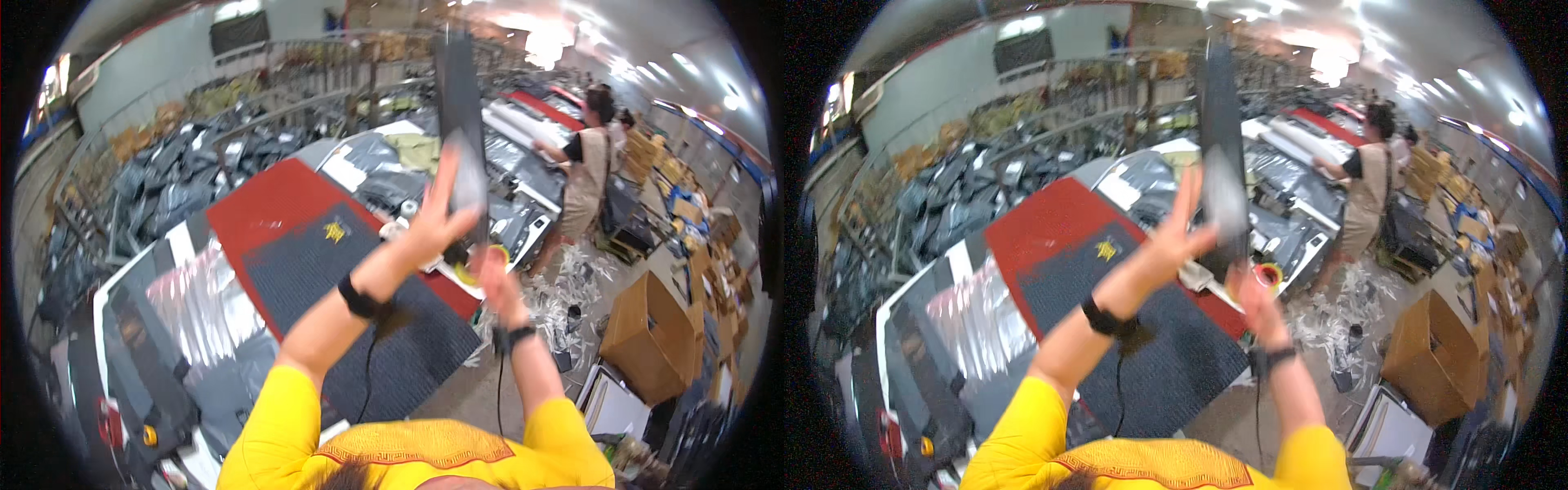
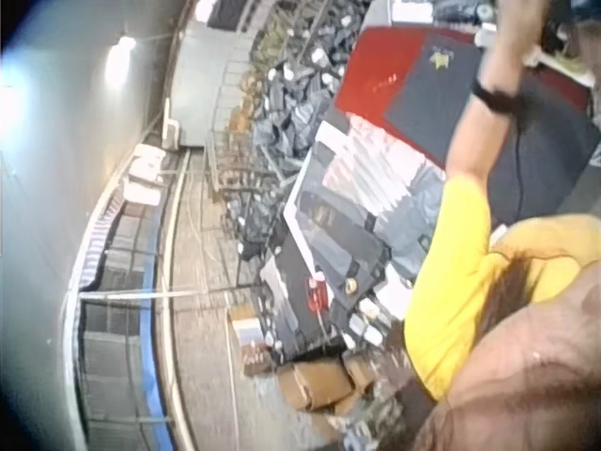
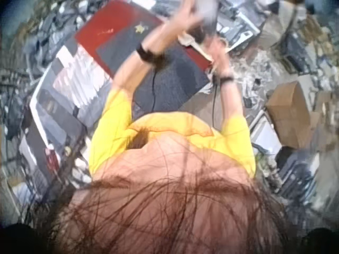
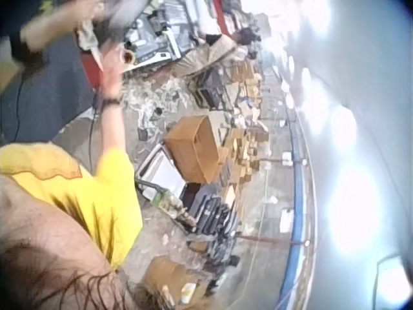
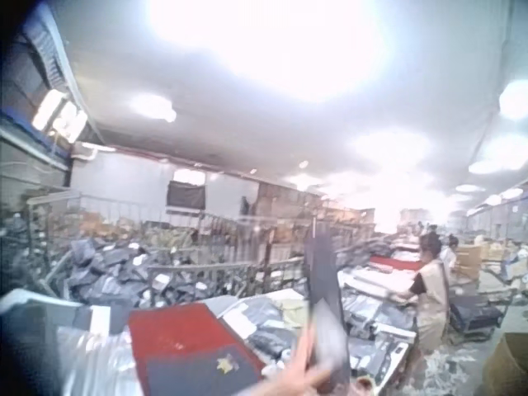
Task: Rolling up industrial floor mats and inserting them into plastic shipping bags.
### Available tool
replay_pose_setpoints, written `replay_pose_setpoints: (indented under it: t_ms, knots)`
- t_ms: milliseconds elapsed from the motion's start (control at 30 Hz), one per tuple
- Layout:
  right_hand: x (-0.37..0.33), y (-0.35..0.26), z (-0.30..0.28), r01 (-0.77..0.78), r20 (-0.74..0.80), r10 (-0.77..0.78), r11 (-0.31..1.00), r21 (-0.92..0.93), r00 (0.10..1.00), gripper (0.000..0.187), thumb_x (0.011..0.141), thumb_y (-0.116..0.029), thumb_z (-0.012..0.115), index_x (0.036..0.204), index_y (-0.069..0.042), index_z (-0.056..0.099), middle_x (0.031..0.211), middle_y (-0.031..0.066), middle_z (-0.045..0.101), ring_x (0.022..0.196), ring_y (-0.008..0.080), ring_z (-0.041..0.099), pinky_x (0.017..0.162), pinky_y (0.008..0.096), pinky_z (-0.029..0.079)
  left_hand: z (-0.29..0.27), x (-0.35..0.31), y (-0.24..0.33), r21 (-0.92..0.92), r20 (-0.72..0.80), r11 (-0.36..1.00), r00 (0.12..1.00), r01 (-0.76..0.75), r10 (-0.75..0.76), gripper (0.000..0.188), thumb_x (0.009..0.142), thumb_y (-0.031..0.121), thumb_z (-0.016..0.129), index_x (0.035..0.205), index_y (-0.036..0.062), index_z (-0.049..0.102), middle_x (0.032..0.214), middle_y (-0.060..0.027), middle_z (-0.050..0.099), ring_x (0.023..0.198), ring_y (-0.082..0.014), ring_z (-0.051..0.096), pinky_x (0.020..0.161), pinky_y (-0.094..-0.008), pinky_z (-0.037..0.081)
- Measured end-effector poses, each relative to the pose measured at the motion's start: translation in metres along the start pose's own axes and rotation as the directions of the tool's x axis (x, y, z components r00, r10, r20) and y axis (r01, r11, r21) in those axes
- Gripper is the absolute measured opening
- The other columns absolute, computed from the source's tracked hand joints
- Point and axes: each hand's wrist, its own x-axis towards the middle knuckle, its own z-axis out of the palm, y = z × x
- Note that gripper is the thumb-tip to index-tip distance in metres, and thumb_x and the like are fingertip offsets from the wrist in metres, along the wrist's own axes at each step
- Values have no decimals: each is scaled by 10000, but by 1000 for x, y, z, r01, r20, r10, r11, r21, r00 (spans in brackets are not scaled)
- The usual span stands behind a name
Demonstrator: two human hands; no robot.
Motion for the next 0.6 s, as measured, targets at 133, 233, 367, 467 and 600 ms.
replay_pose_setpoints:
  t_ms: [133, 233, 367, 467, 600]
  knots:
    - [112, -19, 121, -7, -59, 3, 997, -80, 998, 430, 1040, -115, 476, 1461, -41, 428, 1437, 108, 522, 1336, 208, 491, 1132, 344, 402, -31, 31, 125, 118, -43, 970, 975, -211, 217, 553, 933, 86, 639, 1463, 86, 482, 1504, -117, 507, 1251, -222, 589, 1007, -359, 478]
    - [44, 85, 128, -34, 358, 76, 992, -123, 931, 419, 1023, -107, 515, 1430, -31, 454, 1361, 108, 567, 1284, 206, 530, 1090, 350, 434, -23, -90, 98, 363, 88, 932, 995, 8, -42, 435, 899, 72, 643, 1330, 112, 599, 1328, -114, 627, 1142, -299, 619, 968, -408, 487]
    - [-85, 209, 69, -624, -65, 780, 444, -644, 622, 257, 929, -22, 615, 1178, -11, 677, 1151, 95, 686, 1075, 188, 649, 949, 322, 520, 14, -341, 36, 478, -112, 417, 524, 773, -844, 454, 894, 102, 651, 1328, 10, 559, 1267, -183, 613, 1114, -354, 612, 942, -445, 501]
    - [-158, 232, 82, -543, -91, 869, 220, -810, 487, 313, 936, -20, 612, 1246, 20, 632, 1232, 125, 673, 1153, 199, 633, 970, 329, 513, 39, -471, 40, 146, -321, -48, 1, 988, -947, 562, 866, 130, 686, 1376, -26, 510, 1179, -197, 578, 1026, -333, 618, 939, -381, 511]
    - [-175, 235, 129, -155, -15, 802, 97, -983, 597, 413, 854, -27, 659, 1265, -7, 615, 1225, 174, 634, 1149, 332, 609, 1021, 417, 481, 74, -529, 41, -43, -402, -54, -67, 998, -913, 644, 845, 143, 713, 1396, -73, 459, 1234, -227, 514, 1046, -322, 601, 914, -367, 507]
